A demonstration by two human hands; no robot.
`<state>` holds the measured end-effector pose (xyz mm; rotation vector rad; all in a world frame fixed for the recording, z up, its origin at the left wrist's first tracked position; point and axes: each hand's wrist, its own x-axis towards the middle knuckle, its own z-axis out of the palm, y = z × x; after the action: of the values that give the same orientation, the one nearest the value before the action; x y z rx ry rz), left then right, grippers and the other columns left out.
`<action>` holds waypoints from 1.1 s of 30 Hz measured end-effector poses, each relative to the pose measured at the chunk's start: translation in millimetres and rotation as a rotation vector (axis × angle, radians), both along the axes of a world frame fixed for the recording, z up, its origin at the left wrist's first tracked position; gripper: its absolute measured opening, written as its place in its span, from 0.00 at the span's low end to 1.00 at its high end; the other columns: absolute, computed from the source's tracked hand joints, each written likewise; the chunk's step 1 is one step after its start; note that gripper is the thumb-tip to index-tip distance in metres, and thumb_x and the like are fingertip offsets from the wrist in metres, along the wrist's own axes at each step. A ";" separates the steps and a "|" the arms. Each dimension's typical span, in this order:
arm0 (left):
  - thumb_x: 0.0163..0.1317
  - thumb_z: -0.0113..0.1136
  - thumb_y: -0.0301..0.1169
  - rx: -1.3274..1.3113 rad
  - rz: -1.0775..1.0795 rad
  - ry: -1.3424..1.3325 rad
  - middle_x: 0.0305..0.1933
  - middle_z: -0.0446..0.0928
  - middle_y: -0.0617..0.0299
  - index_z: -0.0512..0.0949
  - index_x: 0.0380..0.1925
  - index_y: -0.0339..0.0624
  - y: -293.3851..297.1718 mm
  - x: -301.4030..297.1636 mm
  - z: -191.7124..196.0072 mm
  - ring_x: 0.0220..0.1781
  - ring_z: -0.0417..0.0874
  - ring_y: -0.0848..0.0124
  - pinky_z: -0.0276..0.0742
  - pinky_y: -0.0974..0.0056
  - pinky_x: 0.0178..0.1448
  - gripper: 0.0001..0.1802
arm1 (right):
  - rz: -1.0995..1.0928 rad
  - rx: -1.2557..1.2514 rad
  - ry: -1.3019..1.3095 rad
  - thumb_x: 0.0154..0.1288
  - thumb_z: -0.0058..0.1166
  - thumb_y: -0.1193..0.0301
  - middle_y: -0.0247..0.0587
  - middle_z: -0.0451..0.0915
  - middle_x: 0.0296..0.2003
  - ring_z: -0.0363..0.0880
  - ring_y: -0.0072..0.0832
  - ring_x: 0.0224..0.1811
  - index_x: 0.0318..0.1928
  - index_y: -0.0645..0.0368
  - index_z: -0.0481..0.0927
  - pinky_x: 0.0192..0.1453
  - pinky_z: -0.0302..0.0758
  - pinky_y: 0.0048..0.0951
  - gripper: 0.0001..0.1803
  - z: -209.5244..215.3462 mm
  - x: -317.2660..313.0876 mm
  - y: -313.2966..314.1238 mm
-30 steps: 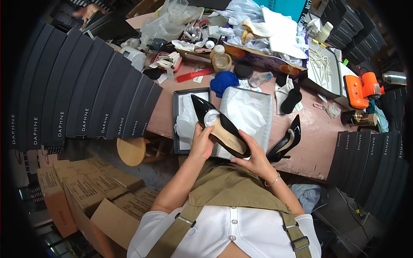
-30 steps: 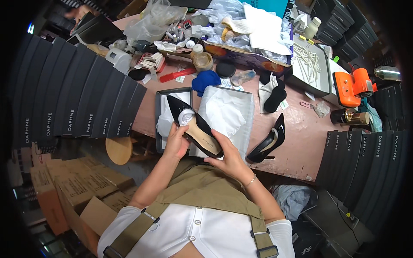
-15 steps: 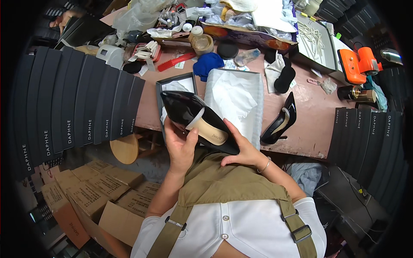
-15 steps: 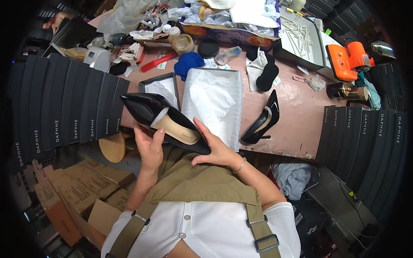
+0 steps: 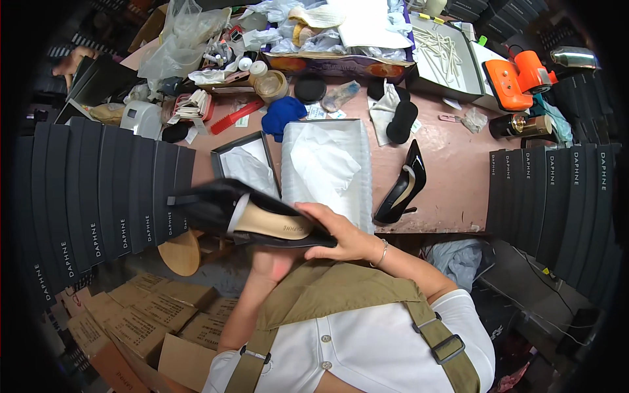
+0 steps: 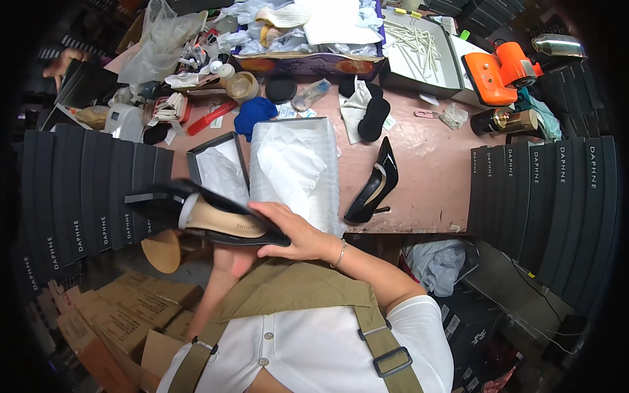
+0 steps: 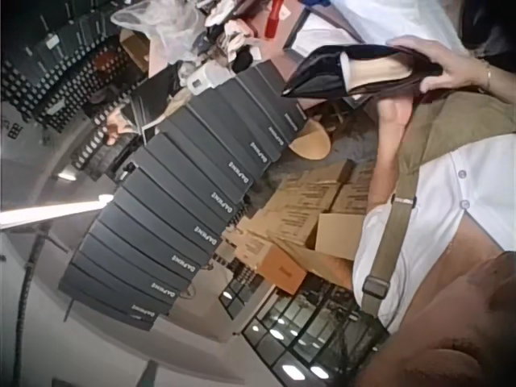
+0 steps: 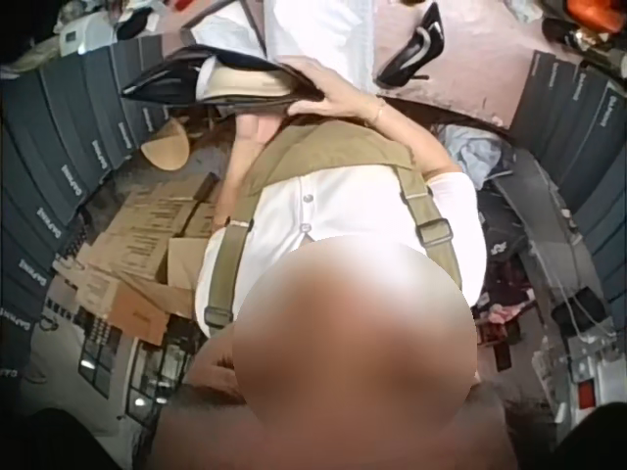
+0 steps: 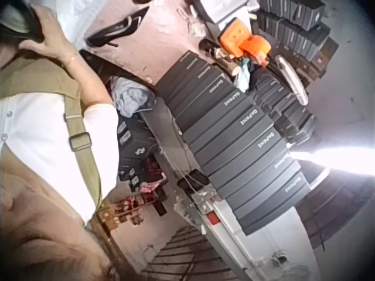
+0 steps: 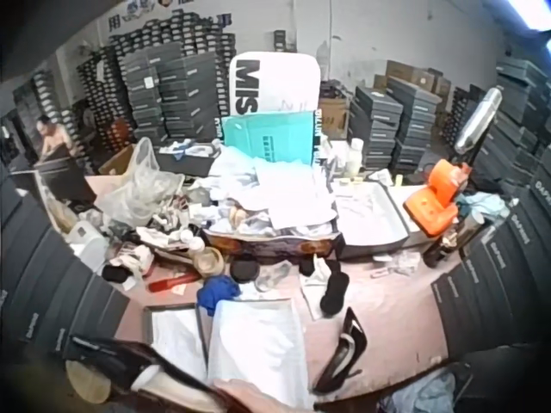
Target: Inspecting black high-heeled shoes and placing them into branded boxes with protective wrapping.
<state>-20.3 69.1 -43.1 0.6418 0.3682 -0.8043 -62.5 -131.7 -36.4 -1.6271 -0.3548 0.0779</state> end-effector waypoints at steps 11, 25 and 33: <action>0.70 0.45 0.46 -0.079 -0.030 0.191 0.63 0.67 0.53 0.65 0.61 0.45 -8.0 -22.2 -13.6 0.63 0.71 0.59 0.67 0.45 0.68 0.25 | 0.260 -0.297 0.014 0.68 0.48 0.55 0.53 0.53 0.70 0.51 0.47 0.72 0.70 0.57 0.55 0.72 0.53 0.40 0.36 -13.4 25.6 -15.8; 0.67 0.50 0.49 0.262 0.231 -0.006 0.44 0.79 0.61 0.76 0.46 0.46 12.4 -16.8 -61.1 0.45 0.80 0.65 0.78 0.57 0.53 0.20 | -0.160 0.143 0.652 0.74 0.42 0.60 0.42 0.75 0.54 0.77 0.27 0.50 0.59 0.65 0.71 0.52 0.74 0.28 0.23 -57.4 -12.1 -41.4; 0.69 0.45 0.43 0.206 0.092 0.215 0.54 0.74 0.54 0.71 0.54 0.43 27.9 -37.1 -121.8 0.56 0.76 0.60 0.75 0.50 0.60 0.20 | -0.153 -0.264 -0.043 0.55 0.65 0.58 0.56 0.60 0.64 0.66 0.43 0.61 0.65 0.58 0.64 0.62 0.67 0.39 0.40 -14.2 -16.4 2.7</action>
<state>-57.4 97.0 -164.8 0.7263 0.6783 -0.7544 -78.9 -129.0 -50.6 -1.9147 -0.2598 -0.0281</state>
